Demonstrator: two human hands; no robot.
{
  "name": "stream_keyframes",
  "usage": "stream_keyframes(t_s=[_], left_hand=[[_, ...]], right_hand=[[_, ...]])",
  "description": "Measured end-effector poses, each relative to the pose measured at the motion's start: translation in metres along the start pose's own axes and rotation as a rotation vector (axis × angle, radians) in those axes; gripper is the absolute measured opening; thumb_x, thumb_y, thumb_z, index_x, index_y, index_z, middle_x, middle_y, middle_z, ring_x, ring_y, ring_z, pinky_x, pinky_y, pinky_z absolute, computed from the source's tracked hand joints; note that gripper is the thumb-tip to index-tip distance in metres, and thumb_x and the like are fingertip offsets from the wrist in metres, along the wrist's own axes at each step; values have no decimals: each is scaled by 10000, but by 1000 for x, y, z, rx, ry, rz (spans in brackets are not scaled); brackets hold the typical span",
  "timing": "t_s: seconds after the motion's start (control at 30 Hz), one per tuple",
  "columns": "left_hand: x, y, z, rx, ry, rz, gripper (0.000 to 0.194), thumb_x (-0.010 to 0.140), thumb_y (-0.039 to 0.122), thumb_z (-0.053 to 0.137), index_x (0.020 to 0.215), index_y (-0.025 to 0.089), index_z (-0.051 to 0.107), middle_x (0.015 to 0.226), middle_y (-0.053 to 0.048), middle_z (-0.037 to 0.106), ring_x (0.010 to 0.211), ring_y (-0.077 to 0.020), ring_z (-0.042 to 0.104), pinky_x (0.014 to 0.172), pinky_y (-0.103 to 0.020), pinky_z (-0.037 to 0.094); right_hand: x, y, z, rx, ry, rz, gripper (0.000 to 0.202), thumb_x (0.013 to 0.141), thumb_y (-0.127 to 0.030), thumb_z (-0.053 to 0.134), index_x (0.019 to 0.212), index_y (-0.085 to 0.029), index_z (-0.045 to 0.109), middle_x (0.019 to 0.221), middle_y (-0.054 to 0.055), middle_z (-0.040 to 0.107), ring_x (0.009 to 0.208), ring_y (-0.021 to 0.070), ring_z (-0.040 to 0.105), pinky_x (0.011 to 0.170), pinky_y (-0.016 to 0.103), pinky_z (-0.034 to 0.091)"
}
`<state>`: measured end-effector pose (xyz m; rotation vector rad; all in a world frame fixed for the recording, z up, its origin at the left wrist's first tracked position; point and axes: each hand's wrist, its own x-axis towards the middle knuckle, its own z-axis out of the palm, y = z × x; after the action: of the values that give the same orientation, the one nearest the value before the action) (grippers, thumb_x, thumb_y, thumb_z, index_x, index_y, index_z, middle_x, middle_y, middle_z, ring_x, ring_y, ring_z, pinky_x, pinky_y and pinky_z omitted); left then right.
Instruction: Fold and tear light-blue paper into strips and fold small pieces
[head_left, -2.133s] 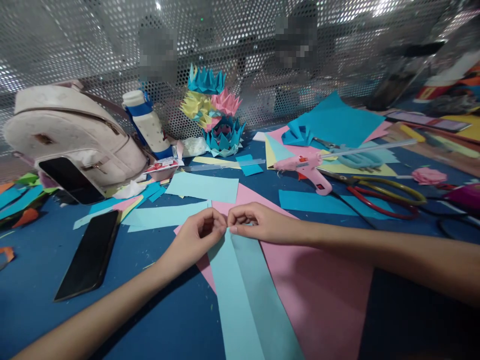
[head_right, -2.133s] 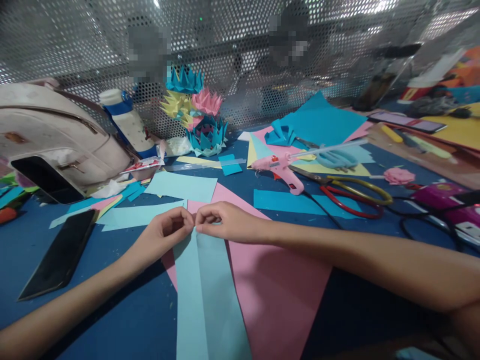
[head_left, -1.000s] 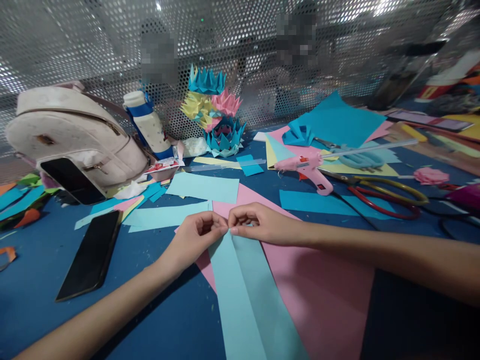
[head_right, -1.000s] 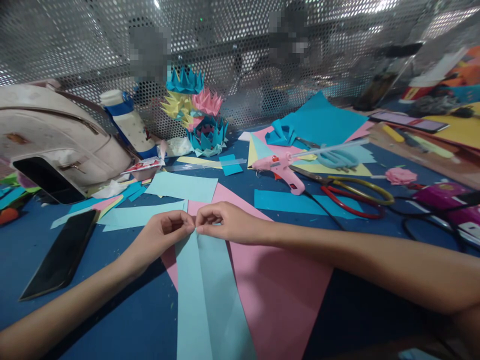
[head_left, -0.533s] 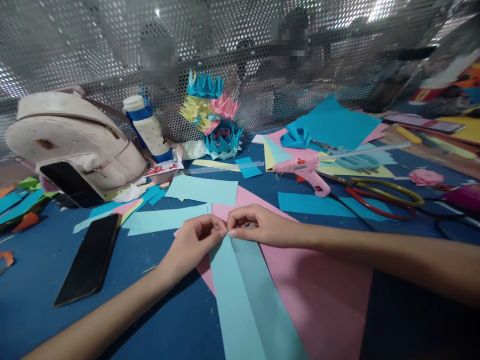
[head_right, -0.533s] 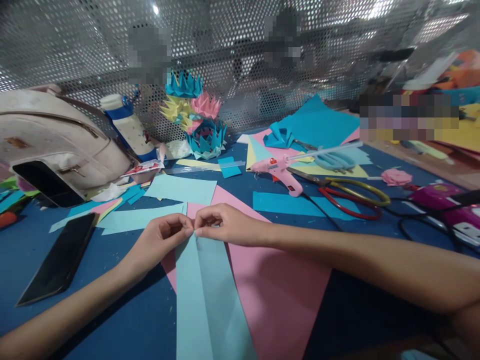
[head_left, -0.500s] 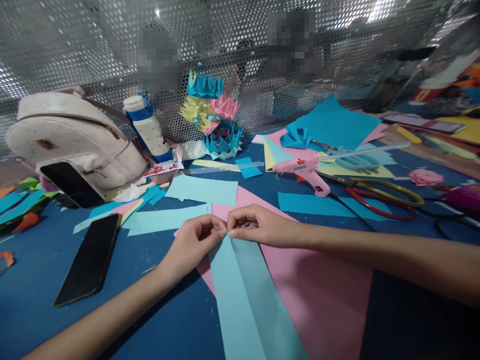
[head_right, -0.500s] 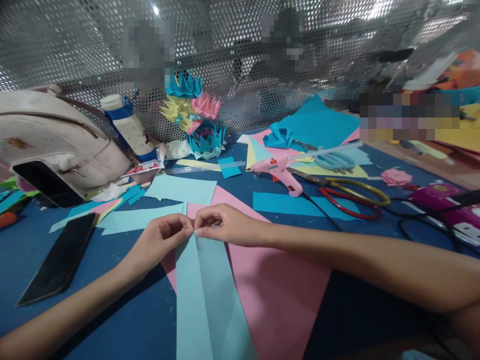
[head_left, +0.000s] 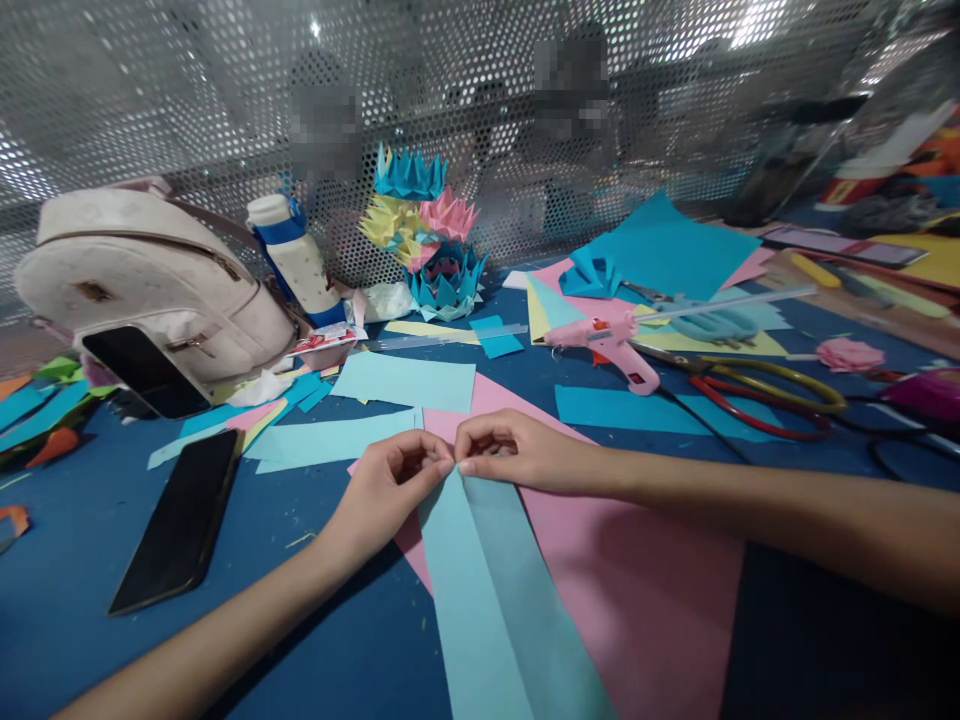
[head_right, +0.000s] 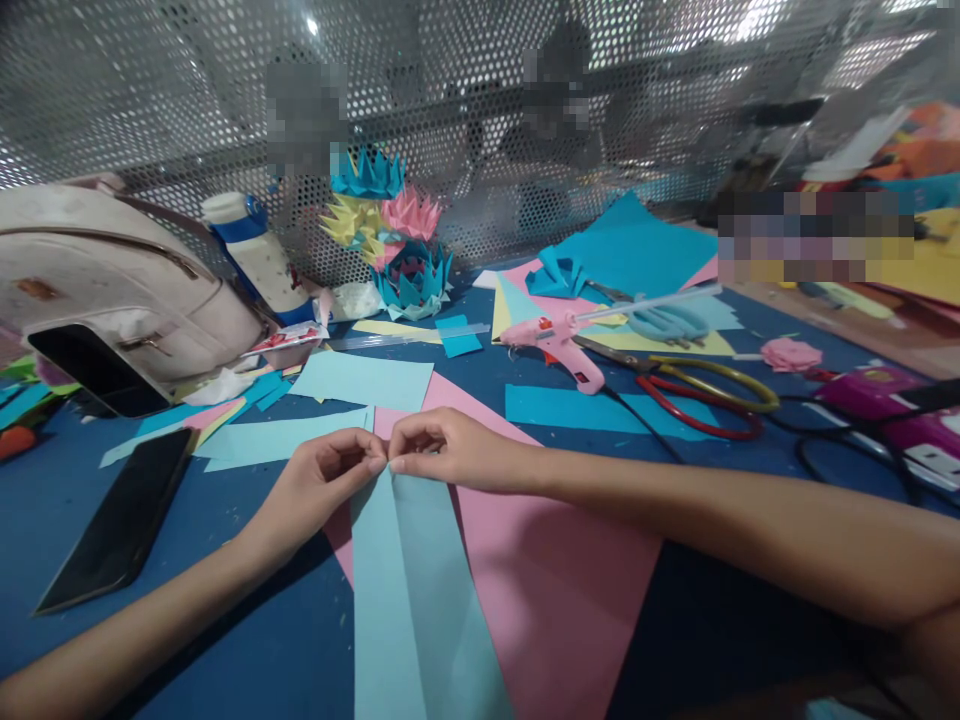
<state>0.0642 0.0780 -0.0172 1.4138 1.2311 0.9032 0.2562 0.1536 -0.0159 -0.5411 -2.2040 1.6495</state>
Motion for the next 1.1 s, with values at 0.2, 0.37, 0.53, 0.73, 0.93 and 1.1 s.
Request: stream_keyframes(t_s=[0.2,0.37,0.53,0.73,0.93,1.1], left_hand=[[4,2,-5,-81,-29,-15,208,806,346,673,876,159,613,805,-28,616,751,-148,559,695,-255,426],[5,7,-14,10,-148,-118,202,746,312,725,830,155,628,752,-8,604,688,-129,529,639,-240,401],[3,7,-16,116,-180,-124,263,779,360,682,650,150,591,620,23,518,570,-96,421,550,-229,330],[3,5,-16,97,-176,-102,329,782,390,675,586,167,534,552,46,445,511,-81,358,497,-222,284],[2,4,-16,76,-155,-129,314,770,371,701,587,163,554,514,62,426,476,-70,316,471,-222,234],[2,5,-17,53,-145,-168,297,769,370,699,612,156,565,532,55,468,480,-71,362,479,-212,260]], right_hand=[[1,1,0,3,10,27,137,876,-284,569,838,-155,595,780,1,563,714,115,487,643,229,360],[0,-2,-3,37,7,88,166,857,-309,597,809,-151,605,771,-1,583,696,108,509,645,224,374],[1,1,-9,-49,-64,132,270,818,-413,652,811,-144,656,685,-10,578,609,95,470,562,218,330],[3,6,-9,-8,-47,144,273,794,-412,677,767,-141,657,673,-4,590,606,99,478,558,221,337],[3,6,-8,35,-36,149,244,789,-383,688,748,-147,645,668,-8,585,602,96,476,563,224,338],[3,6,-8,48,-21,160,228,799,-370,684,759,-149,642,653,-18,576,593,86,466,551,215,326]])
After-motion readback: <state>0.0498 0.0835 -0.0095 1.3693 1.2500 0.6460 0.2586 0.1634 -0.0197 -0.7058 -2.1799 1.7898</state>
